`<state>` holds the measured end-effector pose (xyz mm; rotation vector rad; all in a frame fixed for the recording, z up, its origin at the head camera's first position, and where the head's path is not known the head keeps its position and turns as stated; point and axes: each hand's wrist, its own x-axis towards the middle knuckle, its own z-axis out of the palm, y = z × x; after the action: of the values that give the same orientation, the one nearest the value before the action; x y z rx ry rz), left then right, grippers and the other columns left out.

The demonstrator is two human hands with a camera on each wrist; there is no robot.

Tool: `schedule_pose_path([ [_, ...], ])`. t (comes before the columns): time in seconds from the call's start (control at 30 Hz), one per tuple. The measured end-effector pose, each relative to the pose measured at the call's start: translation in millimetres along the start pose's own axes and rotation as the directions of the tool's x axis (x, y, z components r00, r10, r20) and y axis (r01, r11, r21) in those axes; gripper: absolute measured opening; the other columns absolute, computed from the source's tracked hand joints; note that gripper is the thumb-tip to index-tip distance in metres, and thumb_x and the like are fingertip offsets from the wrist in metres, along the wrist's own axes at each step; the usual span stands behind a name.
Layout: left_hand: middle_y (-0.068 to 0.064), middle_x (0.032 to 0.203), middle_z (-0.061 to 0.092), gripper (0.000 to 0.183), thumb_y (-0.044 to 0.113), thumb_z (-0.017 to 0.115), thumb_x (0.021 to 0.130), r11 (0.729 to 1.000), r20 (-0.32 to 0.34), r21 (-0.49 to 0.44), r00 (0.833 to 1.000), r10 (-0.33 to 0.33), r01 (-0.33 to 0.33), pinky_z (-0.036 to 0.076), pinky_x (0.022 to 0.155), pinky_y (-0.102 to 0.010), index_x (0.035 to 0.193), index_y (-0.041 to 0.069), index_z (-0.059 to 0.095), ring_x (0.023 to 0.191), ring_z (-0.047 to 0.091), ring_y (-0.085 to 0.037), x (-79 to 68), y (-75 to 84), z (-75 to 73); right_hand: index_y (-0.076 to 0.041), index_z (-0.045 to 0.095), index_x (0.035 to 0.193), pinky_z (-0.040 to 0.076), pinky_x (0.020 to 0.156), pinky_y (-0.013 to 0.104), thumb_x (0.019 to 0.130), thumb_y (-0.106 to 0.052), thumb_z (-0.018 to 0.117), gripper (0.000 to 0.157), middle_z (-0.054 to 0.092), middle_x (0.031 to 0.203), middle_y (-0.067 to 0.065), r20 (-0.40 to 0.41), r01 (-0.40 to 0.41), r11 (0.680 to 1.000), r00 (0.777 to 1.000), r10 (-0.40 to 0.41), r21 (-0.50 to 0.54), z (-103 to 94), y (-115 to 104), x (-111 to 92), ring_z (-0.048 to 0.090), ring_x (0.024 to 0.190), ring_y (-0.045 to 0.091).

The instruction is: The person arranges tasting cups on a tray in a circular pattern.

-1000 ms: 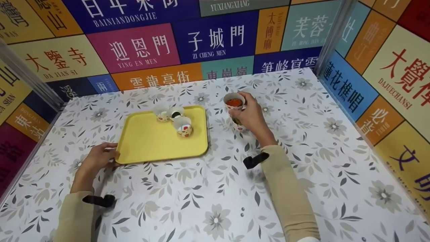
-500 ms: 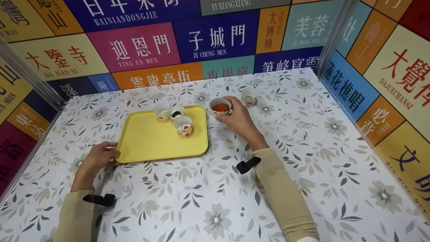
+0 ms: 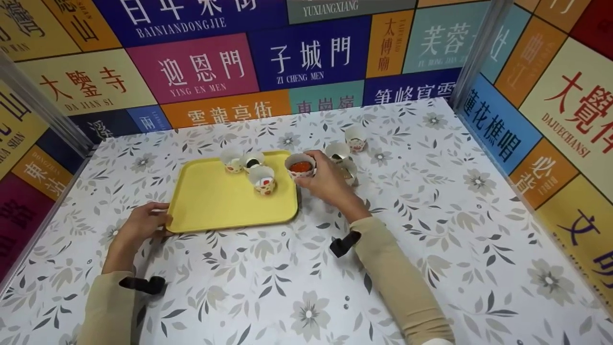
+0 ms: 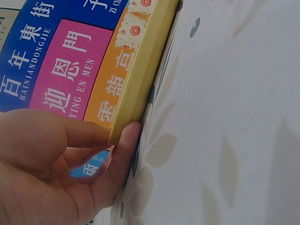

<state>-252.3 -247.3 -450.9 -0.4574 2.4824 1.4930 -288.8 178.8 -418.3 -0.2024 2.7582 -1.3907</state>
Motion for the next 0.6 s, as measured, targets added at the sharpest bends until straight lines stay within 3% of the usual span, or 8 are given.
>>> schedule_pose_path([
  [0.2,-0.029,0.128,0.059,0.047,0.003,0.051,0.096,1.000,0.001,0.008,1.000,-0.005,0.005,0.059,0.062,-0.024,0.143,-0.003,0.048,0.072,0.066,-0.012,0.0,-0.3,-0.5,-0.016,0.042,0.148,0.051,0.102,0.045,0.086,-0.025,0.078,0.072,0.050,0.146,0.013,0.031,-0.049,0.998,0.998,0.051,-0.042,11.2,-5.9,-2.1,0.059,0.119,0.031],
  [0.37,-0.030,0.128,0.059,0.048,0.003,0.051,0.096,0.999,0.027,-0.034,1.000,0.000,0.001,0.061,0.064,-0.027,0.143,-0.004,0.047,0.070,0.068,-0.012,-1.1,-0.6,-1.2,-0.012,0.044,0.146,0.049,0.104,0.044,0.085,-0.023,0.079,0.071,0.047,0.145,0.012,0.032,-0.035,0.998,0.999,0.036,-0.043,21.3,-9.5,-4.2,0.053,0.123,0.028],
  [0.6,-0.028,0.127,0.059,0.047,0.003,0.051,0.096,1.000,0.010,-0.009,1.000,0.002,-0.002,0.061,0.064,-0.026,0.142,-0.004,0.049,0.074,0.066,-0.013,-1.7,0.1,-0.6,-0.013,0.045,0.145,0.052,0.099,0.043,0.084,-0.024,0.080,0.071,0.047,0.144,0.011,0.054,-0.026,0.999,0.998,0.029,-0.047,36.2,-13.3,-10.3,0.057,0.117,0.029],
])
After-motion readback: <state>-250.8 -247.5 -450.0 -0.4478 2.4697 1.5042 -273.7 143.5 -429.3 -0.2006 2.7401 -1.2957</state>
